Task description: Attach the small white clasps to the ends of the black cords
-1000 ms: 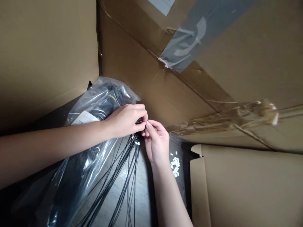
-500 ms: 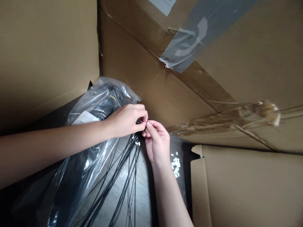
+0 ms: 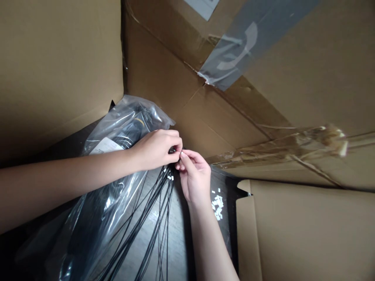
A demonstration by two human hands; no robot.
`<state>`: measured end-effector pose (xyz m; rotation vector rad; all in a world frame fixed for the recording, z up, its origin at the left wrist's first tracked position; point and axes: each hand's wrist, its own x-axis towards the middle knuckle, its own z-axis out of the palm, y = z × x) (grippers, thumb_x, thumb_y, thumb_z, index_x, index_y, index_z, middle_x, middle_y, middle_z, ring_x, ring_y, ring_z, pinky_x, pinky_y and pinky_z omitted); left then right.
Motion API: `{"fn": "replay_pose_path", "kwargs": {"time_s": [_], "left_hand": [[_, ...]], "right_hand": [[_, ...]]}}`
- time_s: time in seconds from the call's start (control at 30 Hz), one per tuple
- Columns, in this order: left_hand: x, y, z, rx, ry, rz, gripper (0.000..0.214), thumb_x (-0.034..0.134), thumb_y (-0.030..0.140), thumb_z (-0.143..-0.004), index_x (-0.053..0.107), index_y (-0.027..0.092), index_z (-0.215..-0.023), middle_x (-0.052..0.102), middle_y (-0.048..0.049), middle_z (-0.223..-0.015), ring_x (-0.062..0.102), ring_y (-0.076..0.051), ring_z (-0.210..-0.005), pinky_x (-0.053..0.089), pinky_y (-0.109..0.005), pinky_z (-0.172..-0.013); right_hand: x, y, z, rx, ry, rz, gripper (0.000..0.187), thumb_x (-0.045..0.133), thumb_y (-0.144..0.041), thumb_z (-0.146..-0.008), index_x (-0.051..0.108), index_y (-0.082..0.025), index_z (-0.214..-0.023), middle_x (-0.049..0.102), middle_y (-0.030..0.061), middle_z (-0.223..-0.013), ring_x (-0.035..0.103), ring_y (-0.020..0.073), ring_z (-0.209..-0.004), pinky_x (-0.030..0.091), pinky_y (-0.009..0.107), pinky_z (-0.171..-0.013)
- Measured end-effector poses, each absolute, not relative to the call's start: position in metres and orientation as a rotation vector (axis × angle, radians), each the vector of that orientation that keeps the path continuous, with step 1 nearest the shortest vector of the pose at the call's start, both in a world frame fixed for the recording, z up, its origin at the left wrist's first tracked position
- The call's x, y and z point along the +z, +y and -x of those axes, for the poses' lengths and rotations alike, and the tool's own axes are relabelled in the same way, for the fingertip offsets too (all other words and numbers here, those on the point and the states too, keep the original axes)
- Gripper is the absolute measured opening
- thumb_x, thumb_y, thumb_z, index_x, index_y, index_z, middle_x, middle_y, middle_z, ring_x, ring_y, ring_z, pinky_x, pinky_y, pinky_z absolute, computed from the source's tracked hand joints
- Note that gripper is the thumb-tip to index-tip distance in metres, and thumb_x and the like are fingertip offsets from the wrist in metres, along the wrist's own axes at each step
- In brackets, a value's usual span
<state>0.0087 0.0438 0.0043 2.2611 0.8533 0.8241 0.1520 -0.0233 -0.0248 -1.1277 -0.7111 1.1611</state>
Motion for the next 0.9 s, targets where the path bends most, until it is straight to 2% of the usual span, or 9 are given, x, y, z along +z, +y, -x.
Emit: {"fn": "replay_pose_path", "kwargs": {"time_s": [0.4,0.6,0.77,0.9], "left_hand": [[0.0037,0.0435,-0.0091,0.873,0.828,-2.199,0.011,0.060,0.019,-0.084,0.068,0.014,-0.078,0.063,-0.0020,-0.084,0.052,-0.009,-0.066,0.039,-0.024,-0.061],[0.0043,0.0444,-0.0105,0.899,0.762,-2.146,0.009,0.060,0.018,-0.083,0.067,0.014,-0.079,0.065,-0.0025,-0.085,0.054,-0.009,-0.066,0.042,-0.024,-0.062],[0.0060,0.0438,-0.0107,0.910,0.763,-2.121,0.005,0.062,0.015,-0.079,0.066,0.014,-0.076,0.064,-0.0010,-0.082,0.055,-0.009,-0.067,0.043,-0.023,-0.063],[0.0083,0.0427,-0.0107,0.972,0.716,-2.063,0.007,0.060,0.016,-0.082,0.064,0.015,-0.077,0.063,-0.0005,-0.079,0.055,-0.009,-0.067,0.045,-0.022,-0.063]], "right_hand": [[-0.0230,-0.0214,-0.1560,1.247,-0.647,1.103,0.019,0.081,-0.026,-0.067,0.070,-0.018,-0.081,0.052,-0.0073,-0.053,0.045,0.0058,-0.051,0.044,0.023,-0.056],[-0.0195,-0.0207,-0.1578,1.303,-0.611,1.113,0.027,0.080,-0.025,-0.067,0.071,-0.020,-0.091,0.052,-0.0073,-0.058,0.042,0.0059,-0.052,0.045,0.023,-0.055],[-0.0177,-0.0211,-0.1585,1.334,-0.566,1.076,0.022,0.081,-0.025,-0.064,0.070,-0.019,-0.082,0.054,-0.0063,-0.060,0.042,0.0047,-0.052,0.045,0.021,-0.056],[-0.0190,-0.0206,-0.1577,1.323,-0.586,1.077,0.022,0.081,-0.028,-0.065,0.068,-0.020,-0.081,0.051,-0.0070,-0.058,0.044,0.0062,-0.053,0.047,0.022,-0.056]]}}
